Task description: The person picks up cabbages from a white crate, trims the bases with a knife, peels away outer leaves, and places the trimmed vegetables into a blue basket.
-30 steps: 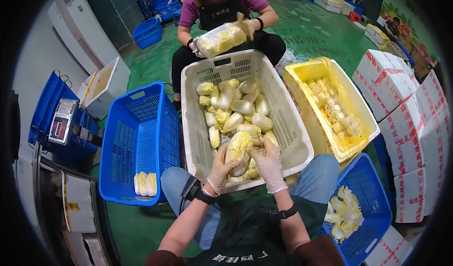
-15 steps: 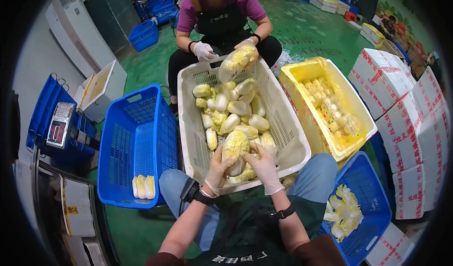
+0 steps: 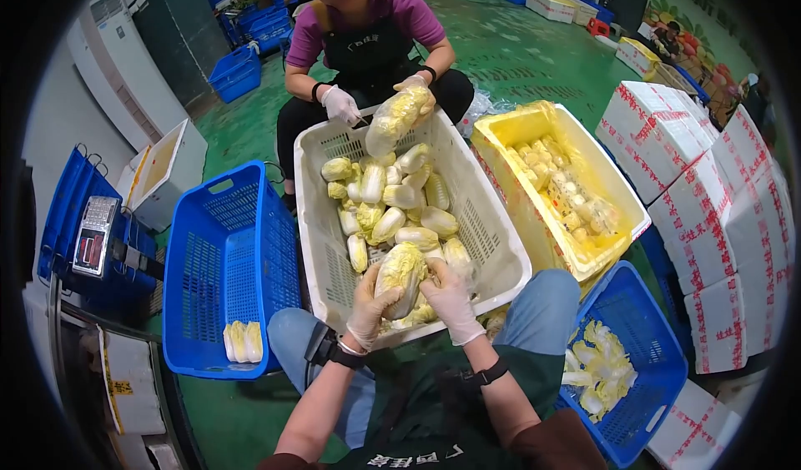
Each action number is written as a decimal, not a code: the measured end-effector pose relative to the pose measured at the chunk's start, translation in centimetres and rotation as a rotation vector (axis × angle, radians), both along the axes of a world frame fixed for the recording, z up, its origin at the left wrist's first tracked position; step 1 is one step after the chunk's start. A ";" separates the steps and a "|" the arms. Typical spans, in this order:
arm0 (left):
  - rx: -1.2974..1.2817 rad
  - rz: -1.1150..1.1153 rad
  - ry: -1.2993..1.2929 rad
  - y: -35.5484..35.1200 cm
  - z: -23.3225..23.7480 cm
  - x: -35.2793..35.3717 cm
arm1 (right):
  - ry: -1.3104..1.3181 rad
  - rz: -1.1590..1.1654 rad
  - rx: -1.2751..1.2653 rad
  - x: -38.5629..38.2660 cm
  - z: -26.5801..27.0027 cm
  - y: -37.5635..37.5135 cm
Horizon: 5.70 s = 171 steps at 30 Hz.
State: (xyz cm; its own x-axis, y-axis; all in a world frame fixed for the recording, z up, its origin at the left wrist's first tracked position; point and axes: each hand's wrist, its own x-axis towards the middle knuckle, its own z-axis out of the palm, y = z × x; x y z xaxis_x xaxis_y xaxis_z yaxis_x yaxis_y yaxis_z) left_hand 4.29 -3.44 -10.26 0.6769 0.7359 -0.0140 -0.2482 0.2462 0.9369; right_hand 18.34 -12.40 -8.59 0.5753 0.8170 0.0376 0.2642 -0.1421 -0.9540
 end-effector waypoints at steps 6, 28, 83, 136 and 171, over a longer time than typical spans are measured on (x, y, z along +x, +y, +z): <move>-0.028 -0.014 0.009 0.5 -0.4 -0.2 | -0.007 0.014 0.050 -0.3 0.4 0.0; -0.740 -0.042 -0.550 0.9 1.9 -0.7 | 0.895 0.450 1.183 10.4 3.7 -9.6; -0.351 0.002 -0.057 6.2 12.7 -17.3 | -0.415 0.278 -0.166 1.5 -4.3 15.0; -1.165 0.152 -0.420 -8.2 5.4 -1.0 | -0.559 0.173 0.314 -3.4 5.3 -6.3; -0.601 0.072 -0.198 -7.3 1.8 -4.4 | 0.903 -0.063 0.313 1.0 2.8 -5.8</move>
State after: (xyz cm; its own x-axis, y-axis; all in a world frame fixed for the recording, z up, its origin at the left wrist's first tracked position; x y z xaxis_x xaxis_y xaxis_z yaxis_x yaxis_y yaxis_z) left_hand -0.14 -10.79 -8.42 0.6582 0.6820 -0.3188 -0.4378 0.6912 0.5750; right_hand 19.36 -18.18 -5.80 0.5365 0.8119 -0.2301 -0.5891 0.1651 -0.7910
